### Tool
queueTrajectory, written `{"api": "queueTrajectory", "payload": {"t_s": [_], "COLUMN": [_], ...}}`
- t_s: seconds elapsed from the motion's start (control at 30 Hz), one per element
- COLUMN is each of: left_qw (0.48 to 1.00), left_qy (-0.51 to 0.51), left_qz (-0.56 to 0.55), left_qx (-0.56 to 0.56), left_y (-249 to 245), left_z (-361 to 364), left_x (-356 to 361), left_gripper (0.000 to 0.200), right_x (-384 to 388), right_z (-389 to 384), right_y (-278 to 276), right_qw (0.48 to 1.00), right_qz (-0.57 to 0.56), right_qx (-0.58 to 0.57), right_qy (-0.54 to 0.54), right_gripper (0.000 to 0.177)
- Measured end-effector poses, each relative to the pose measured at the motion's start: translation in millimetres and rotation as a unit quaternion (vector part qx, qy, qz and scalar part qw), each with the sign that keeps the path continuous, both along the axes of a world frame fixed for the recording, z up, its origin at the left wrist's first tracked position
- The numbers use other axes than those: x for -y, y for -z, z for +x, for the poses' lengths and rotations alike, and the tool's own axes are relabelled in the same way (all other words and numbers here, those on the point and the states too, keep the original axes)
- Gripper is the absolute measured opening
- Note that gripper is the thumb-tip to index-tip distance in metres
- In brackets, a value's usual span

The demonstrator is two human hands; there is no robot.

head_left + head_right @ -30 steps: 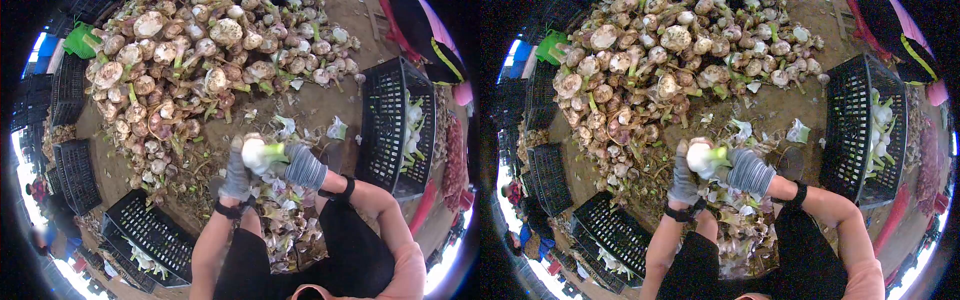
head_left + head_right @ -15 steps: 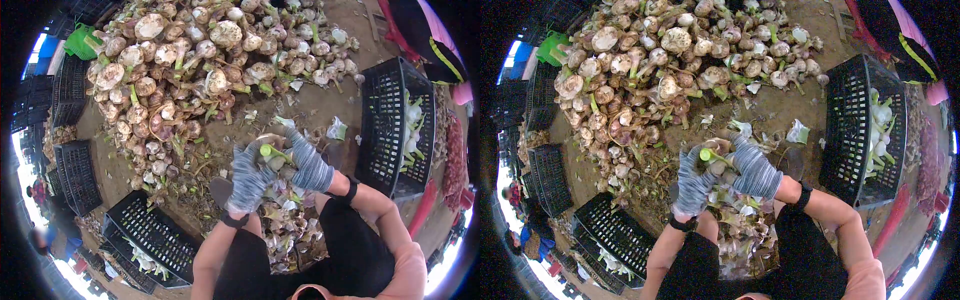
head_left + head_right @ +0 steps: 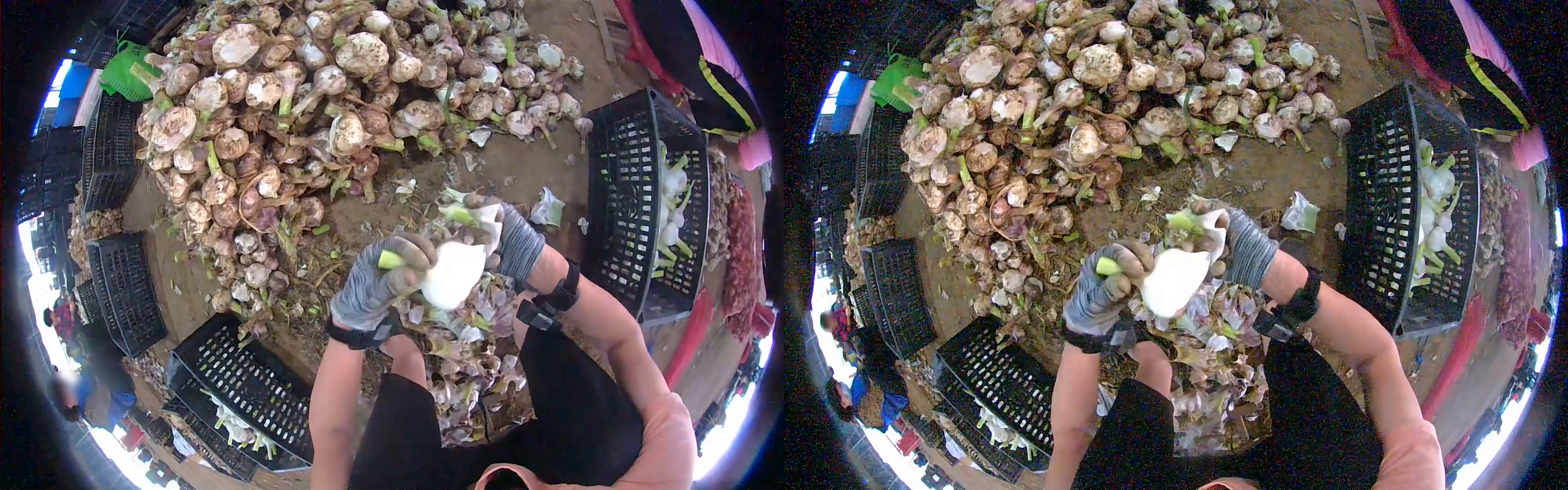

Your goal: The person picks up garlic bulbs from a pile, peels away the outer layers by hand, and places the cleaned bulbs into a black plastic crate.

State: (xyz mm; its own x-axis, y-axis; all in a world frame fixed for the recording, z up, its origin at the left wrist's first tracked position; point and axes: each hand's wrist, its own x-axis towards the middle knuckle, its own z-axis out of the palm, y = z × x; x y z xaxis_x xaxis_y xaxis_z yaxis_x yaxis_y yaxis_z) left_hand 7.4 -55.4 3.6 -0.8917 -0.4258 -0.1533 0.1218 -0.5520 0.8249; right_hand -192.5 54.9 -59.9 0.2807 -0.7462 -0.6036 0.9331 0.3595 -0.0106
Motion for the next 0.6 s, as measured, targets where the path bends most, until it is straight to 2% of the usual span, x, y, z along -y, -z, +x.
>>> {"api": "queueTrajectory", "payload": {"t_s": [0.07,0.13,0.17,0.2,0.23,0.27,0.33,0.37,0.4,0.43,0.47,0.5,0.53,0.6], "left_qw": [0.979,0.915,0.885,0.895,0.904,0.912,0.906,0.902,0.907,0.897,0.885,0.873,0.847,0.838], "left_qy": [-0.099,-0.199,-0.178,-0.162,-0.146,-0.157,-0.203,-0.224,-0.237,-0.263,-0.290,-0.318,-0.354,-0.344], "left_qz": [0.172,0.343,0.427,0.415,0.402,0.380,0.372,0.368,0.349,0.356,0.363,0.370,0.393,0.418], "left_qx": [-0.054,-0.076,-0.048,-0.026,-0.004,0.010,0.006,0.005,-0.010,-0.003,0.003,0.009,0.048,0.068], "left_y": [12,29,11,25,39,34,32,26,18,21,29,36,42,47], "left_z": [-11,-6,-6,-2,2,-8,-18,-25,-32,-32,-32,-30,-26,-15], "left_x": [-18,-28,-22,-19,-17,-21,-25,-25,-26,-24,-23,-23,-22,-17], "left_gripper": [0.031,0.038,0.047,0.050,0.053,0.057,0.058,0.058,0.053,0.051,0.048,0.046,0.040,0.040], "right_x": [-3,-11,-27,-49,-42,-34,-40,-47,-64,-89,-95,-103,-100,-83], "right_z": [6,11,8,1,-3,-7,-14,-20,-25,-33,-39,-44,-46,-69], "right_y": [-2,-15,-3,19,-15,-51,-50,-49,-41,-27,-27,-30,-45,-55], "right_qw": [0.994,0.978,0.920,0.812,0.916,0.972,0.984,0.976,0.931,0.802,0.657,0.744,0.807,0.864], "right_qz": [0.026,0.061,-0.064,-0.184,-0.129,-0.026,-0.141,-0.167,-0.209,-0.235,-0.203,-0.125,-0.050,-0.173], "right_qx": [-0.104,-0.199,-0.378,-0.536,-0.344,-0.159,-0.084,-0.131,-0.296,-0.547,-0.725,-0.655,-0.572,-0.458], "right_qy": [-0.013,-0.015,-0.080,-0.140,-0.163,-0.173,-0.068,-0.042,-0.038,-0.055,-0.046,0.032,0.136,0.119], "right_gripper": [0.038,0.044,0.045,0.047,0.050,0.053,0.054,0.050,0.046,0.042,0.037,0.036,0.034,0.033]}}
